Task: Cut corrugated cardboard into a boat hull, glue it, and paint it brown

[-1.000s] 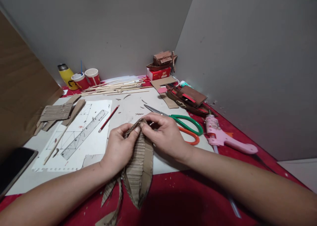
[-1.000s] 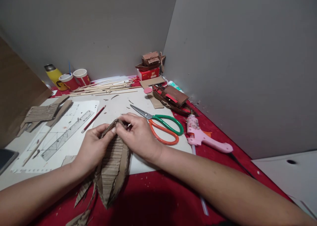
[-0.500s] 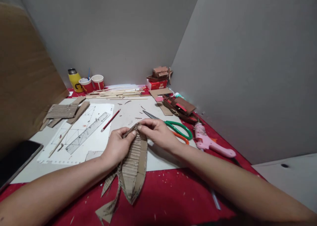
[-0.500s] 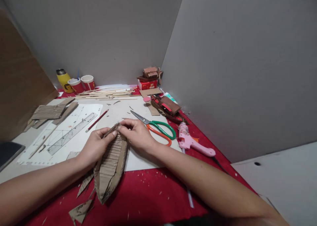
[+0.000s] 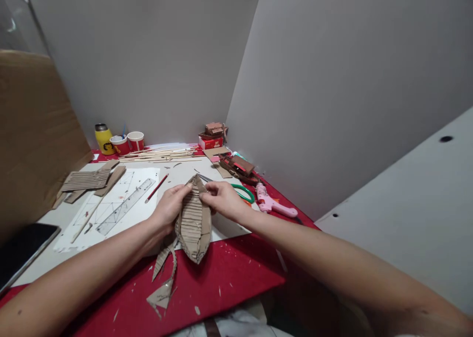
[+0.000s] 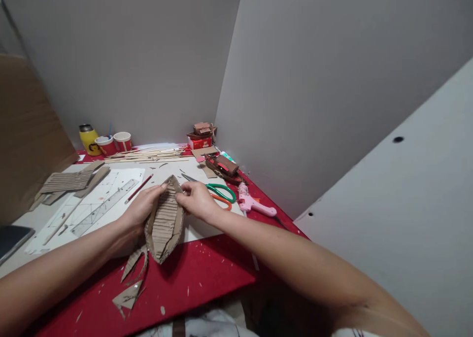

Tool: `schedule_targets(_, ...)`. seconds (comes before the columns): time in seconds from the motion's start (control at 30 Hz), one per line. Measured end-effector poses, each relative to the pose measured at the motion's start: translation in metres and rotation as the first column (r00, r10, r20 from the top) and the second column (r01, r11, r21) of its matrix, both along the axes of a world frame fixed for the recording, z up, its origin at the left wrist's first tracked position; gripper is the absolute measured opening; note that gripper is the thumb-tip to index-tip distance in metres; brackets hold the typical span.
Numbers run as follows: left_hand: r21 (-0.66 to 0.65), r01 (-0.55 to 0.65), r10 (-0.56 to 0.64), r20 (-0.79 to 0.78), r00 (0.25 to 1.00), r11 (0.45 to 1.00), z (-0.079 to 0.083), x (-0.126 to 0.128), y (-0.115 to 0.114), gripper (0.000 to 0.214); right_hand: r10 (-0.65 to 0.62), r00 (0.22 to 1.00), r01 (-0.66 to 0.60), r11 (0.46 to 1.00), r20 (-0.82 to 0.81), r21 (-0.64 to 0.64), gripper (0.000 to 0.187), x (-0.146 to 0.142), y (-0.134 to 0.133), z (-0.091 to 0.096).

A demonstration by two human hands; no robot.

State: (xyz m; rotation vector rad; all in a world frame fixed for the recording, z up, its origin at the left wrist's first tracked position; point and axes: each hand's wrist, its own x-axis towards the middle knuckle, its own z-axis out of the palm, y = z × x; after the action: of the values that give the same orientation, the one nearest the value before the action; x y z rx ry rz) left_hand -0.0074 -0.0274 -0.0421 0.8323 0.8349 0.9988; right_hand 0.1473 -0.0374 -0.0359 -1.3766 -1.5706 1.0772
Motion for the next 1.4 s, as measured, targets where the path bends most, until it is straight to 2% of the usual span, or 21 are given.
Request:
schedule_targets(0.13, -0.063, 0.089, -0.082, 0.109, 0.991, 0.994, 0.008, 0.002, -0.002, 0.038, -0.055, 0.996, 0.06, 0.996, -0.065, 0.068, 0.003, 0.006, 0.003, 0.006)
schedule_targets(0.3, -0.141, 0.176, -0.148, 0.19, 0.971, 0.974, 0.017, 0.007, -0.009, 0.047, -0.068, 0.993, 0.08, 0.988, -0.094, 0.133, 0.007, 0.007, 0.007, 0.005)
schedule_targets(0.43, -0.171, 0.152, -0.111, 0.228, 0.967, 0.973, 0.022, 0.005, -0.01, 0.048, -0.021, 0.996, 0.031, 0.993, -0.086, 0.114, 0.009, 0.002, 0.013, 0.009)
schedule_targets(0.63, -0.188, 0.087, -0.049, 0.194, 0.98, 0.978, 0.033, -0.001, -0.004, 0.04, 0.083, 0.993, -0.077, 0.995, -0.085, 0.069, 0.006, -0.001, 0.018, 0.033)
schedule_targets(0.9, -0.207, 0.074, -0.048, 0.127, 0.991, 0.976, 0.04, -0.003, -0.007, 0.047, 0.05, 0.998, -0.041, 0.981, -0.041, 0.191, 0.01, -0.01, 0.016, 0.034)
schedule_targets(1.0, -0.206, 0.089, -0.065, 0.117, 0.991, 0.975, 0.041, -0.006, -0.006, 0.047, 0.083, 0.996, -0.078, 0.978, -0.017, 0.191, 0.008, -0.003, 0.012, 0.036)
schedule_targets(1.07, -0.198, 0.1, -0.077, 0.121, 0.99, 0.975, 0.041, -0.008, -0.004, 0.048, 0.051, 0.999, -0.049, 0.961, 0.001, 0.274, 0.009, 0.007, 0.002, 0.037)
schedule_targets(1.1, -0.196, 0.103, -0.08, 0.123, 0.989, 0.975, 0.041, -0.008, -0.003, 0.048, 0.018, 1.0, -0.026, 0.927, 0.025, 0.373, 0.014, 0.013, -0.005, 0.036)
schedule_targets(1.13, -0.196, 0.103, -0.079, 0.124, 0.989, 0.975, 0.04, -0.008, -0.002, 0.048, -0.035, 0.996, -0.017, 0.845, 0.086, 0.534, 0.018, 0.019, -0.013, 0.034)
schedule_targets(1.17, -0.198, 0.1, -0.076, 0.125, 0.989, 0.975, 0.039, -0.008, 0.0, 0.048, -0.074, 0.982, -0.069, 0.715, 0.173, 0.695, 0.02, 0.024, -0.022, 0.032)
schedule_targets(1.2, -0.203, 0.094, -0.07, 0.124, 0.99, 0.975, 0.037, -0.008, 0.001, 0.047, -0.093, 0.958, -0.172, 0.573, 0.272, 0.801, 0.022, 0.029, -0.03, 0.029)
schedule_targets(1.23, -0.21, 0.087, -0.062, 0.122, 0.991, 0.974, 0.034, -0.006, 0.002, 0.046, -0.1, 0.916, -0.303, 0.458, 0.388, 0.835, 0.025, 0.032, -0.037, 0.025)
schedule_targets(1.27, -0.22, 0.082, -0.058, 0.117, 0.991, 0.972, 0.031, -0.005, 0.003, 0.045, -0.101, 0.864, -0.426, 0.38, 0.494, 0.821, 0.027, 0.034, -0.043, 0.02)
schedule_targets(1.3, -0.231, 0.081, -0.057, 0.109, 0.992, 0.97, 0.028, -0.003, 0.003, 0.045, -0.094, 0.804, -0.528, 0.342, 0.587, 0.777, 0.029, 0.035, -0.048, 0.016)
schedule_targets(1.33, -0.242, 0.083, -0.06, 0.099, 0.993, 0.967, 0.024, 0.0, 0.002, 0.045, -0.087, 0.746, -0.603, 0.332, 0.66, 0.725, 0.029, 0.034, -0.05, 0.011)
schedule_targets(1.4, -0.254, 0.089, -0.072, 0.078, 0.994, 0.963, 0.018, 0.005, 0.0, 0.043, -0.072, 0.66, -0.688, 0.341, 0.748, 0.64, 0.027, 0.03, -0.05, 0.002)
